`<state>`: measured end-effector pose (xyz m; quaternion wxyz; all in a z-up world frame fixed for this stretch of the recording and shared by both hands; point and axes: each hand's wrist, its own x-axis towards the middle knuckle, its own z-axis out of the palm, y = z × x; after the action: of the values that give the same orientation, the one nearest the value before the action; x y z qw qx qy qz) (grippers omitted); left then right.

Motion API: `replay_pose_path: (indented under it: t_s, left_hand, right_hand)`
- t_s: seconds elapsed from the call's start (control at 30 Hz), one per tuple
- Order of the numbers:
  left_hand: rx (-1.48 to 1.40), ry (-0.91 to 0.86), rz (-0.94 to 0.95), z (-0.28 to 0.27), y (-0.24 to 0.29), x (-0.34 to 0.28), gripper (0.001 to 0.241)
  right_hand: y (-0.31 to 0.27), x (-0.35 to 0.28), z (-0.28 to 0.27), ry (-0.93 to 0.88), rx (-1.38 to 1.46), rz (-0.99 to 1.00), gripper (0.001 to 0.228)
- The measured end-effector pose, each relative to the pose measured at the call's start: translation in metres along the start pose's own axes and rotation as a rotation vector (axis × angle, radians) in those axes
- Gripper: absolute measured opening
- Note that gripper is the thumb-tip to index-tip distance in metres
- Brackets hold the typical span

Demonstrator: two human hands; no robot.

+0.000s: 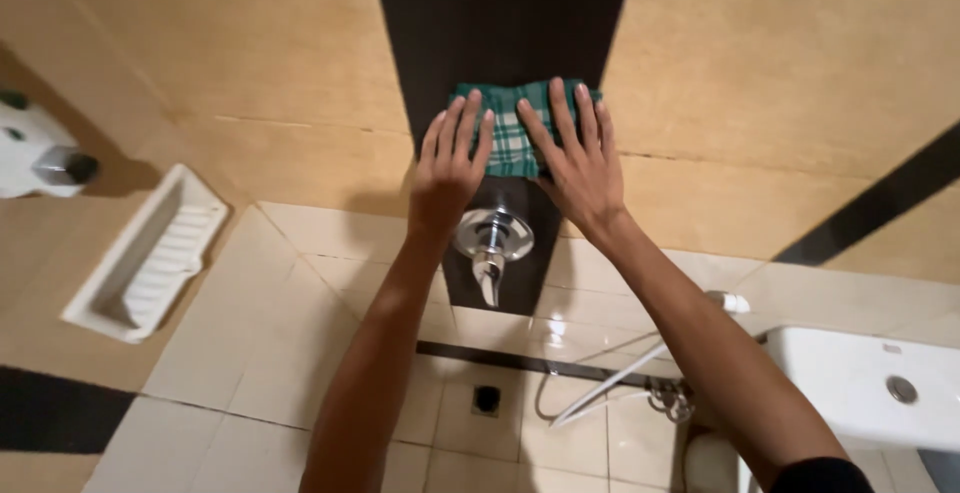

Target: The person wipes a wall-mounted shower fixture and adjacent tiled wall with a green checkered cloth, then rinses and wrings the cloth at the sink. The person sprays a cleaning solution from a white bottle onto the wall and toilet tank area.

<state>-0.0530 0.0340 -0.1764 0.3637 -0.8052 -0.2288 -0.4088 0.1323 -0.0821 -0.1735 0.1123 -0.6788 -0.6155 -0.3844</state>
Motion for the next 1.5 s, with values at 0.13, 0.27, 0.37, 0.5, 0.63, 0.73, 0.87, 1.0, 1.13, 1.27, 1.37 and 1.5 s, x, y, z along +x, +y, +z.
replay_pose_path:
  t_s: [0.13, 0.27, 0.37, 0.5, 0.63, 0.73, 0.87, 1.0, 1.13, 1.27, 1.37, 1.5]
  left_hand:
    - [0.037, 0.027, -0.061, -0.01, -0.038, 0.006, 0.04]
    - [-0.081, 0.064, -0.114, 0.002, -0.051, -0.001, 0.037]
    - [-0.179, 0.035, -0.15, 0.023, -0.048, -0.013, 0.037]
    - [-0.211, 0.117, -0.18, 0.048, -0.033, -0.046, 0.04]
    - [-0.295, -0.038, -0.207, 0.077, -0.029, -0.084, 0.044]
    - [-0.205, -0.118, -0.199, 0.09, -0.019, -0.11, 0.046]
    - [-0.15, -0.201, -0.182, 0.09, -0.005, -0.131, 0.052]
    - [-0.196, -0.185, -0.122, 0.08, 0.003, -0.125, 0.054]
    - [-0.297, -0.157, -0.079, 0.056, 0.019, -0.091, 0.059]
    - [-0.354, -0.06, 0.01, 0.04, 0.051, -0.057, 0.06]
    - [-0.353, 0.037, 0.071, 0.04, 0.085, -0.029, 0.06]
    - [-0.425, 0.132, 0.154, 0.039, 0.142, 0.002, 0.059]
  right_hand:
    - [-0.024, 0.044, -0.02, 0.0, 0.007, -0.025, 0.12]
    - [-0.036, 0.057, -0.009, -0.066, 0.022, -0.025, 0.119]
    - [-0.042, 0.054, 0.009, -0.111, 0.029, -0.031, 0.116]
    - [-0.052, 0.043, 0.031, -0.194, 0.024, -0.065, 0.113]
    - [-0.064, 0.026, 0.062, -0.193, 0.059, -0.119, 0.11]
    - [-0.071, 0.009, 0.084, -0.24, 0.081, -0.131, 0.107]
    - [-0.073, -0.016, 0.099, -0.211, 0.032, -0.155, 0.101]
    - [-0.05, -0.031, 0.092, -0.178, -0.068, -0.197, 0.096]
    - [-0.016, -0.042, 0.066, -0.141, -0.104, -0.162, 0.099]
    - [0.026, -0.068, 0.044, -0.146, -0.093, -0.09, 0.102]
    - [0.065, -0.089, 0.029, -0.132, -0.116, -0.041, 0.104]
    - [0.122, -0.134, 0.02, -0.074, -0.13, 0.021, 0.102]
